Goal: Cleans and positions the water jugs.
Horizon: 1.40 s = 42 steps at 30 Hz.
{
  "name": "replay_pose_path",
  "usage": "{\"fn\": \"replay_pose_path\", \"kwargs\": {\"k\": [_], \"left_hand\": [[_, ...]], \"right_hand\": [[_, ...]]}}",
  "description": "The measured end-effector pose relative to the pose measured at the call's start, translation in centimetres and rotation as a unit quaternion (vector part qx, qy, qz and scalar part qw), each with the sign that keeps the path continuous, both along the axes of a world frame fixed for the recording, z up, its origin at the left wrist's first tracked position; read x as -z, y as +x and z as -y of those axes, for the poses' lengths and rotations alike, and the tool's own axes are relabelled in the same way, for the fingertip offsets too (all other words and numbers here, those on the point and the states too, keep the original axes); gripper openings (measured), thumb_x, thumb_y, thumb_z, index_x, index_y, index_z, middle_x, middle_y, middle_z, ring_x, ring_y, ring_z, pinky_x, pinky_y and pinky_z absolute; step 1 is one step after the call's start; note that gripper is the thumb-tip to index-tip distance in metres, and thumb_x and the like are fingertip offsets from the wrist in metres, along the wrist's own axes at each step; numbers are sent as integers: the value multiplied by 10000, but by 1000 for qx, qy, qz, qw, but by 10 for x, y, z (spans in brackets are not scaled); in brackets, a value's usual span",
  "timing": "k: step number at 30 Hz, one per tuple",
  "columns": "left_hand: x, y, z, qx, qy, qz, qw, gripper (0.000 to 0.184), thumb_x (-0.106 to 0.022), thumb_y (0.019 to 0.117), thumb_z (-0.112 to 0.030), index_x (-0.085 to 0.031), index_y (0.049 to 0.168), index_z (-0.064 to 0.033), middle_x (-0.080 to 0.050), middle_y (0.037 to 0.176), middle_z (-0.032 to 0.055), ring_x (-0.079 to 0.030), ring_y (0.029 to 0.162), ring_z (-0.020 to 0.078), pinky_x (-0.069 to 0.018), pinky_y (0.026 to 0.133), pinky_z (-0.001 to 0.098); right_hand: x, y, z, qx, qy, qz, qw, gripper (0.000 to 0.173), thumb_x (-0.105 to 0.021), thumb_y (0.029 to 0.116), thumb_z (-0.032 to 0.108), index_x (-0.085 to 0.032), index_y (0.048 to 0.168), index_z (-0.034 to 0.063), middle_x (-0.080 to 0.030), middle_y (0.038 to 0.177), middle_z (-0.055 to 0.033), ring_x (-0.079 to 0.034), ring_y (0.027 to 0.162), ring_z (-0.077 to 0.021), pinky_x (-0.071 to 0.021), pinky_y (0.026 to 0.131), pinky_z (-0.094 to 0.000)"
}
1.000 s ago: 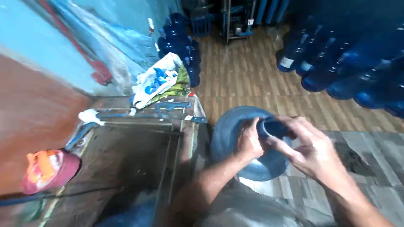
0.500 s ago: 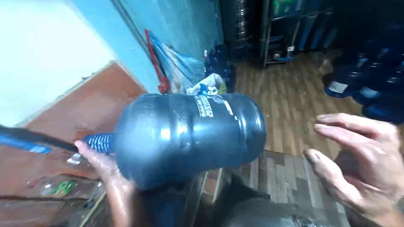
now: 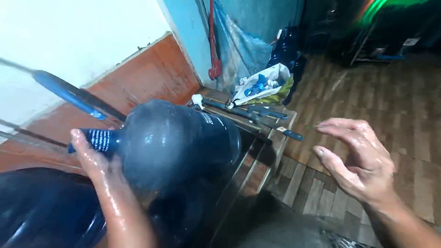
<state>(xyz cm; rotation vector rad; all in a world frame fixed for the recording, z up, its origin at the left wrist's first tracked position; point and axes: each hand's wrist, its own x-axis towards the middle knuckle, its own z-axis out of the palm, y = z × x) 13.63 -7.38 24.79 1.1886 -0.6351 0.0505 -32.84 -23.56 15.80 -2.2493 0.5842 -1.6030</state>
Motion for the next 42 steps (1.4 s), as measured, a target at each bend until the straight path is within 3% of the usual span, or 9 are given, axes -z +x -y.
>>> {"fn": "replay_pose_path", "kwargs": {"k": [8, 12, 15, 18, 23, 30, 35, 38, 42], "left_hand": [[84, -22, 101, -130, 185, -23, 974, 579, -635, 1001, -389, -471, 1412, -16, -645, 1148, 78, -654, 967, 116, -563, 883, 347], [147, -48, 146, -99, 271, -52, 956, 522, -661, 989, -221, -469, 1376, 72, -641, 1132, 146, -641, 967, 122, -537, 891, 312], [200, -53, 158, -62, 350, -61, 933, 645, -744, 936, -208, -451, 1432, 80, -608, 1323, 238, -612, 1206, 243, -493, 1050, 394], [240, -65, 164, -37, 387, -92, 917, 755, -827, 862, -242, -450, 1445, 54, -598, 1337, 239, -598, 1234, 258, -491, 1058, 414], [222, -75, 173, 53, 439, -83, 893, 727, -744, 924, -235, -374, 1480, 51, -572, 1360, 254, -589, 1235, 256, -499, 1039, 398], [198, -70, 186, 76, 614, 32, 785, 421, -673, 994, -271, -625, 1317, -4, -660, 1272, 204, -630, 1205, 293, -479, 1061, 497], [203, -85, 201, -36, 651, 63, 755, 339, -643, 1009, -284, -676, 1201, -7, -704, 1126, 207, -679, 1067, 359, -507, 957, 578], [200, -99, 215, -82, 694, 62, 712, 351, -587, 1038, -305, -664, 1213, -11, -693, 1173, 232, -668, 1108, 402, -499, 954, 611], [190, -108, 235, -104, 769, 76, 626, 408, -456, 1086, -350, -627, 1300, -47, -670, 1254, 230, -650, 1176, 400, -499, 960, 609]], "right_hand": [[81, 48, 83, -100, 136, -121, 978, 318, -552, 1006, 241, -721, 1102, -10, -730, 1029, -159, -703, 953, -212, -578, 871, -350], [123, 57, 125, -57, 207, -264, 940, 291, -575, 973, 147, -720, 1147, -36, -695, 1157, -258, -668, 1100, -440, -534, 940, -582], [138, 61, 158, 8, 236, -329, 914, 268, -593, 980, 94, -707, 1185, -35, -645, 1243, -298, -605, 1191, -491, -473, 1013, -621], [141, 67, 189, 49, 270, -411, 870, 294, -618, 1000, 126, -680, 1240, -31, -615, 1283, -320, -572, 1224, -516, -442, 1031, -645], [138, 83, 215, -4, 353, -594, 723, 555, -669, 995, 309, -536, 1450, 20, -483, 1480, -285, -512, 1324, -496, -436, 1054, -646], [161, 56, 212, -15, 314, -553, 772, 467, -573, 1034, 213, -540, 1470, 48, -497, 1453, -301, -601, 1203, -501, -499, 980, -634], [139, 30, 193, -68, 459, -377, 802, 320, -523, 1055, 162, -632, 1307, -2, -628, 1258, -267, -641, 1105, -413, -492, 948, -613], [121, 40, 171, -197, 529, -342, 751, 315, -519, 1066, 164, -594, 1326, 3, -661, 1064, -197, -638, 863, -253, -529, 812, -458], [123, 76, 145, -320, 527, -437, 655, 366, -442, 1102, 177, -494, 1408, -18, -661, 1095, -264, -686, 918, -365, -546, 868, -524]]}}
